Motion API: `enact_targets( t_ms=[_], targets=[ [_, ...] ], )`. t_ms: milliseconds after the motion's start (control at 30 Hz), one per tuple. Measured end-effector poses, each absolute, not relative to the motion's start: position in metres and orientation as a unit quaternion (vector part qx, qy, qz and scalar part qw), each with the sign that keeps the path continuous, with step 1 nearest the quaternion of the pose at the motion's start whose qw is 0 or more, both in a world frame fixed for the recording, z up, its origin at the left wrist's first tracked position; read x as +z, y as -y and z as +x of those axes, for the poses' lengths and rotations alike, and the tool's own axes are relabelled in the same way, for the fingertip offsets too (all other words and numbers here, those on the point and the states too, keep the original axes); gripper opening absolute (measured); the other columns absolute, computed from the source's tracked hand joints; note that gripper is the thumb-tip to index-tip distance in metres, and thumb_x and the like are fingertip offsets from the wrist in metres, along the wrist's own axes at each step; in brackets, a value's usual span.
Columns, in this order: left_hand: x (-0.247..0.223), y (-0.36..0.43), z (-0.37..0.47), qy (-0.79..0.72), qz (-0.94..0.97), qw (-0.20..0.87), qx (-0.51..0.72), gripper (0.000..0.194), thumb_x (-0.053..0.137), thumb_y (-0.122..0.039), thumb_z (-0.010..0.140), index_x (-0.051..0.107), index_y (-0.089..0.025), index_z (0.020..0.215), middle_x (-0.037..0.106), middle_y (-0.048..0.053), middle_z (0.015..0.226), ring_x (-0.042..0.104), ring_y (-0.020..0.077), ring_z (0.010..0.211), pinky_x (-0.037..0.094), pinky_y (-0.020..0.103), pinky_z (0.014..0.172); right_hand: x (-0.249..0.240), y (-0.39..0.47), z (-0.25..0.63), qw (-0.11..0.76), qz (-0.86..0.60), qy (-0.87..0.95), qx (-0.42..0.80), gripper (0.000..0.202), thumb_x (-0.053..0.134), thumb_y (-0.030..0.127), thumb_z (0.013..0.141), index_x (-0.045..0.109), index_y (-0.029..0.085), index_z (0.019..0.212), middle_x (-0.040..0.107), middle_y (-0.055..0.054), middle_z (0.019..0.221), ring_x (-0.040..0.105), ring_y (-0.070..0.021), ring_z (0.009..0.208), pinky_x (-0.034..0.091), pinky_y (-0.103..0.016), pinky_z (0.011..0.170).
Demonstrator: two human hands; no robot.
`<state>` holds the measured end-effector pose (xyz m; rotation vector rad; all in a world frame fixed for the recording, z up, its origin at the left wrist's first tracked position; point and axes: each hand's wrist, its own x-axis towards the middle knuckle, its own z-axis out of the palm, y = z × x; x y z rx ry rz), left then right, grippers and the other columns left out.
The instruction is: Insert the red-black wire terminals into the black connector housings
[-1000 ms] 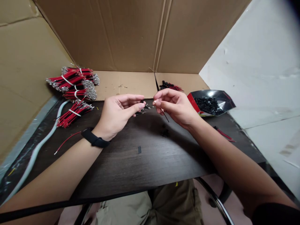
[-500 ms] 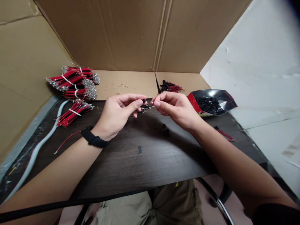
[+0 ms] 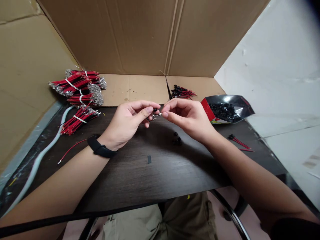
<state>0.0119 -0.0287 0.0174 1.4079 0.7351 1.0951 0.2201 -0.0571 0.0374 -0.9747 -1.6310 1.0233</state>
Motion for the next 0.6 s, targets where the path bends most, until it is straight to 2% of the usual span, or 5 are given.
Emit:
enact_targets(
  t_ms=[100, 267, 600],
  targets=[
    [0.0178, 0.029, 0.0121, -0.318, 0.606, 0.56, 0.467, 0.016, 0.079, -0.034, 0.09, 0.085, -0.023, 0.101, 0.072, 0.004, 0.082, 0.06, 0.0127, 0.069, 0.051, 0.023, 0.059, 0.0357, 0.058, 0.2198, 0.48, -0.406, 0.677, 0.383, 0.03, 0.082, 0.047, 0.085, 0.076, 0.017, 0.091, 0.076, -0.007, 0.093, 0.068, -0.019, 0.087, 0.055, -0.035, 0.082],
    [0.0193, 0.03, 0.0125, -0.339, 0.598, 0.554, 0.469, 0.019, 0.081, -0.037, 0.088, 0.084, -0.023, 0.101, 0.076, 0.006, 0.09, 0.063, 0.0147, 0.07, 0.051, 0.026, 0.059, 0.0356, 0.0584, 0.2188, 0.492, -0.423, 0.665, 0.369, 0.035, 0.083, 0.051, 0.084, 0.076, 0.018, 0.091, 0.077, -0.006, 0.09, 0.068, -0.0183, 0.082, 0.056, -0.034, 0.078],
    [0.0193, 0.0293, 0.0117, -0.337, 0.599, 0.556, 0.468, 0.022, 0.082, -0.038, 0.087, 0.081, -0.021, 0.1, 0.078, 0.007, 0.095, 0.063, 0.0131, 0.068, 0.051, 0.025, 0.059, 0.0374, 0.0596, 0.2177, 0.499, -0.432, 0.655, 0.368, 0.032, 0.083, 0.049, 0.085, 0.077, 0.017, 0.087, 0.077, -0.005, 0.086, 0.068, -0.0167, 0.079, 0.054, -0.031, 0.074]
  ],
)
